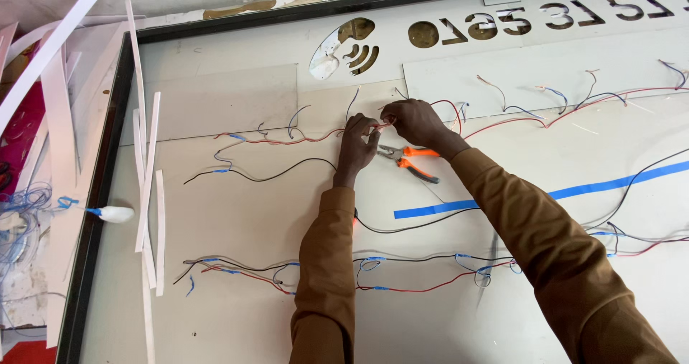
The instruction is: The person works on the wiring of a large white electrical sign board. They use pliers to strip the insulation from red and blue wires and twist the exposed ends together to create connections. The person repeatedly picks up and puts down the pliers while manipulating the wires on the board's surface.
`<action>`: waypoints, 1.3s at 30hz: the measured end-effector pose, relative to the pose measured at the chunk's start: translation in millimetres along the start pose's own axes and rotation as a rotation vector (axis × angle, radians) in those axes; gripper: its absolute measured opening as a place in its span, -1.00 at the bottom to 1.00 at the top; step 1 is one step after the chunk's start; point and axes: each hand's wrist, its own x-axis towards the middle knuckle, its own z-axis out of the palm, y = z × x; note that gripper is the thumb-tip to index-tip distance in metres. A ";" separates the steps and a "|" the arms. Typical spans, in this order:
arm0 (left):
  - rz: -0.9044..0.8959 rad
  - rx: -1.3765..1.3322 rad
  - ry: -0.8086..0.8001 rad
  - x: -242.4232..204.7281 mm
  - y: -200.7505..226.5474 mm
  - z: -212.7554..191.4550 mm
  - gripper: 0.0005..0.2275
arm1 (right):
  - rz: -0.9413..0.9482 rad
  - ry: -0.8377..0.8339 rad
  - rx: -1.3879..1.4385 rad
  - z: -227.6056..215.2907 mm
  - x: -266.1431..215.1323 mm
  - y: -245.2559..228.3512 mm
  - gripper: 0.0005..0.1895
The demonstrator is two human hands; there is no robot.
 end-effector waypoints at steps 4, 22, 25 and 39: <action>-0.053 -0.025 -0.005 -1.8 -0.8 -1.1 -0.87 | 0.013 -0.064 0.212 -19.7 -10.4 -10.9 -0.74; -0.079 -0.020 0.017 1.1 -1.9 -1.9 -0.90 | -0.491 0.260 -0.316 -8.9 -0.3 -13.7 -0.97; -0.070 -0.046 0.006 -1.8 -9.5 -0.3 -0.88 | -0.445 0.213 -0.244 -13.3 -6.3 -15.9 -0.93; -0.154 -0.108 0.028 -4.7 -12.7 3.8 -0.90 | -0.338 0.183 -0.137 -24.8 -12.4 -32.0 -0.93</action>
